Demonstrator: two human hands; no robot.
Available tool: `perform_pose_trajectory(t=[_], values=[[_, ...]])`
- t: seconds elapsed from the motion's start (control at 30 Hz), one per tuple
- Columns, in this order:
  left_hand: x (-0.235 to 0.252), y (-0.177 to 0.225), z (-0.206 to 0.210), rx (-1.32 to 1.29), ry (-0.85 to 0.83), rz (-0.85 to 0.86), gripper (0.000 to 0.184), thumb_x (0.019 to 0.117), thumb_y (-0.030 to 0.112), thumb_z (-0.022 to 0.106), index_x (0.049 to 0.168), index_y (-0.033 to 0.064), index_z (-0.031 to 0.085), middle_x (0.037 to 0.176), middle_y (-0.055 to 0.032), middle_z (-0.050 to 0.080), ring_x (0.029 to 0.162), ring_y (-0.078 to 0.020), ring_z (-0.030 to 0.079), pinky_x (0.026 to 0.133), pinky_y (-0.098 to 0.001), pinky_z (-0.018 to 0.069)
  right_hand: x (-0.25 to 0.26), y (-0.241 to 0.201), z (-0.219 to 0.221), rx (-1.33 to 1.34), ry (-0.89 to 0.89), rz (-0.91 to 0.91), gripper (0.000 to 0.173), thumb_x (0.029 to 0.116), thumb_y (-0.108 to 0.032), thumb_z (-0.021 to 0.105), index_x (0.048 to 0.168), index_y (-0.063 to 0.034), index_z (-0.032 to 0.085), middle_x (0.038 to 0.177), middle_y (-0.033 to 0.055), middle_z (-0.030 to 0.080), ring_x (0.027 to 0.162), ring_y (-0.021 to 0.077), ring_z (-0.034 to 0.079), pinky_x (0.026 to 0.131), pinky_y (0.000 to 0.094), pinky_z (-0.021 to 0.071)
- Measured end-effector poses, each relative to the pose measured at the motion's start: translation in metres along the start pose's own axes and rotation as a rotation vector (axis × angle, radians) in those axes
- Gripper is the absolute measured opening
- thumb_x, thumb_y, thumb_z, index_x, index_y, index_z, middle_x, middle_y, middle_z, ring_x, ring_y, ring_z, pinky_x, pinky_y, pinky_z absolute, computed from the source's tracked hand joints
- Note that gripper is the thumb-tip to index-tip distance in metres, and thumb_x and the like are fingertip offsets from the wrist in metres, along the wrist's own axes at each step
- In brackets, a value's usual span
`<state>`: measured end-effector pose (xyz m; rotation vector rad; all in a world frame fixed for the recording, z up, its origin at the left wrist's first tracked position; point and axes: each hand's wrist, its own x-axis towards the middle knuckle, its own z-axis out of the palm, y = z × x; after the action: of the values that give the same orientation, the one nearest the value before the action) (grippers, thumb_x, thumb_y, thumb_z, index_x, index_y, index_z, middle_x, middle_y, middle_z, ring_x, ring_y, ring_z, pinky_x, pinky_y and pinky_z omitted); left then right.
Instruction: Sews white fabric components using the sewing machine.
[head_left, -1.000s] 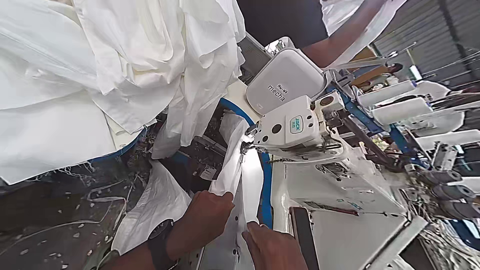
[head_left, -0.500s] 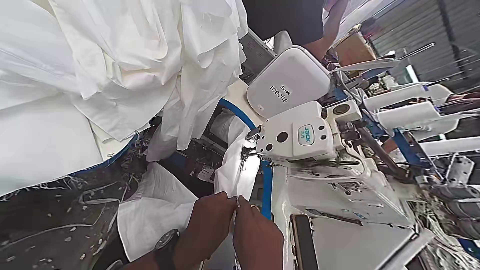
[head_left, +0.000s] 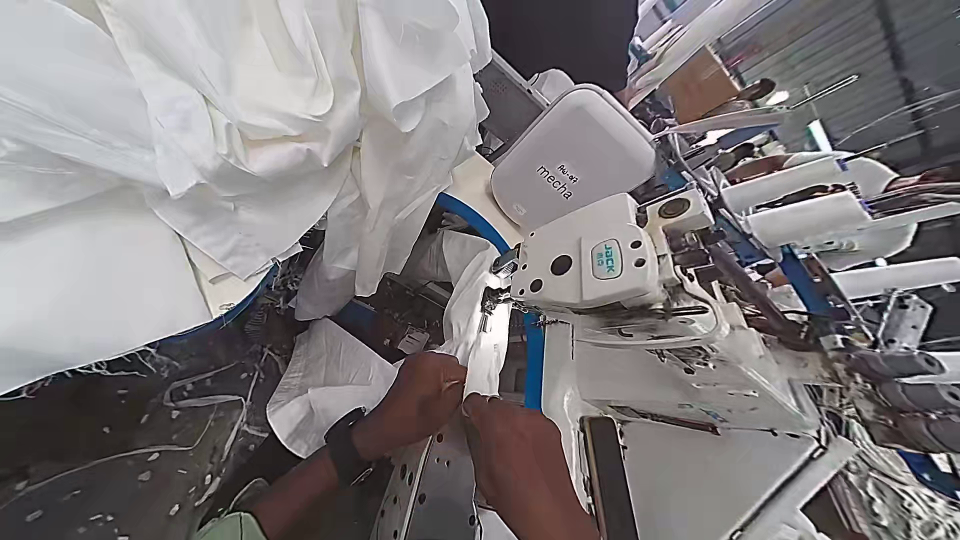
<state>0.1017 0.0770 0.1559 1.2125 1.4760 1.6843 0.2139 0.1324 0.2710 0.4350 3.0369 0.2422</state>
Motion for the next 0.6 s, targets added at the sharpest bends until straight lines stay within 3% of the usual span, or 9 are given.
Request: perform_pose_trajectory(t=[0.1, 0.17, 0.2, 0.27, 0.37, 0.43, 0.47, 0.53, 0.6], values=[[0.009, -0.004, 0.003, -0.078, 0.076, -0.117, 0.022, 0.0940, 0.010, 0.059, 0.080, -0.0007, 0.072, 0.074, -0.0053, 0.065, 0.072, -0.0110, 0.060, 0.069, -0.0333, 0.0479, 0.006, 0.006, 0.006, 0.112, -0.087, 0.121, 0.010, 0.0864, -0.010, 0.067, 0.081, -0.0017, 0.071, 0.065, 0.0141, 0.064, 0.060, 0.0341, 0.068, 0.050, 0.0490, 0.0499], [0.002, 0.009, -0.003, 0.014, 0.103, -0.194, 0.025, 0.0994, 0.015, 0.060, 0.094, -0.0027, 0.077, 0.085, -0.0133, 0.072, 0.083, -0.0217, 0.068, 0.081, -0.0439, 0.0531, -0.007, 0.016, -0.002, 0.204, -0.209, 0.271, 0.015, 0.0915, -0.011, 0.066, 0.090, 0.0020, 0.072, 0.078, 0.0202, 0.070, 0.076, 0.0407, 0.071, 0.064, 0.0577, 0.0525], [-0.005, 0.014, -0.008, 0.061, 0.108, -0.226, 0.026, 0.0998, 0.016, 0.060, 0.094, -0.0038, 0.076, 0.082, -0.0148, 0.070, 0.080, -0.0245, 0.067, 0.079, -0.0463, 0.0522, -0.017, 0.022, -0.007, 0.238, -0.283, 0.345, 0.019, 0.0927, -0.011, 0.066, 0.100, 0.0039, 0.074, 0.088, 0.0235, 0.072, 0.085, 0.0442, 0.071, 0.073, 0.0620, 0.0529], [-0.015, 0.005, -0.022, 0.049, 0.018, -0.318, 0.028, 0.1006, 0.018, 0.059, 0.088, -0.0031, 0.071, 0.070, -0.0080, 0.060, 0.066, -0.0176, 0.055, 0.067, -0.0398, 0.0457, -0.034, 0.039, 0.001, 0.318, -0.393, 0.410, 0.024, 0.0925, -0.010, 0.067, 0.111, 0.0039, 0.074, 0.098, 0.0253, 0.073, 0.095, 0.0455, 0.070, 0.082, 0.0641, 0.0518], [0.007, -0.029, -0.059, -0.064, -0.195, -0.342, 0.023, 0.1017, 0.013, 0.058, 0.086, -0.0022, 0.066, 0.067, 0.0018, 0.054, 0.059, -0.0033, 0.050, 0.060, -0.0241, 0.0454, -0.024, 0.064, 0.040, 0.440, -0.579, 0.399, 0.023, 0.0948, -0.017, 0.068, 0.098, 0.0060, 0.072, 0.095, 0.0264, 0.070, 0.096, 0.0442, 0.067, 0.085, 0.0638, 0.0491], [0.030, -0.021, -0.077, 0.048, -0.215, -0.242, 0.026, 0.1018, 0.012, 0.056, 0.086, -0.0054, 0.067, 0.071, -0.0024, 0.056, 0.066, -0.0072, 0.050, 0.066, -0.0299, 0.0446, -0.022, 0.066, 0.038, 0.471, -0.597, 0.324, 0.026, 0.0965, -0.019, 0.066, 0.092, 0.0065, 0.070, 0.091, 0.0246, 0.068, 0.092, 0.0417, 0.065, 0.083, 0.0612, 0.0471], [0.043, 0.000, -0.086, 0.153, -0.219, -0.144, 0.028, 0.1025, 0.015, 0.054, 0.084, -0.0020, 0.066, 0.071, -0.0009, 0.055, 0.067, -0.0071, 0.050, 0.067, -0.0295, 0.0435, -0.025, 0.059, 0.016, 0.446, -0.510, 0.278, 0.027, 0.0961, -0.018, 0.066, 0.089, 0.0075, 0.070, 0.087, 0.0250, 0.068, 0.088, 0.0429, 0.066, 0.080, 0.0620, 0.0479], [0.040, 0.043, -0.087, 0.373, -0.340, 0.026, 0.030, 0.1044, 0.016, 0.051, 0.088, -0.0041, 0.067, 0.075, -0.0101, 0.060, 0.072, -0.0186, 0.057, 0.070, -0.0402, 0.0460, -0.048, 0.044, -0.013, 0.343, -0.268, 0.185, 0.021, 0.0903, -0.014, 0.068, 0.084, 0.0049, 0.073, 0.077, 0.0221, 0.069, 0.076, 0.0420, 0.070, 0.067, 0.0594, 0.0530], [0.030, 0.049, -0.075, 0.469, -0.527, 0.073, 0.031, 0.1065, 0.013, 0.049, 0.092, -0.0094, 0.065, 0.078, -0.0209, 0.062, 0.076, -0.0337, 0.062, 0.073, -0.0532, 0.0483, -0.066, 0.057, 0.000, 0.418, -0.373, 0.216, 0.023, 0.0927, -0.017, 0.068, 0.088, 0.0052, 0.072, 0.079, 0.0224, 0.068, 0.078, 0.0412, 0.068, 0.071, 0.0597, 0.0503]])
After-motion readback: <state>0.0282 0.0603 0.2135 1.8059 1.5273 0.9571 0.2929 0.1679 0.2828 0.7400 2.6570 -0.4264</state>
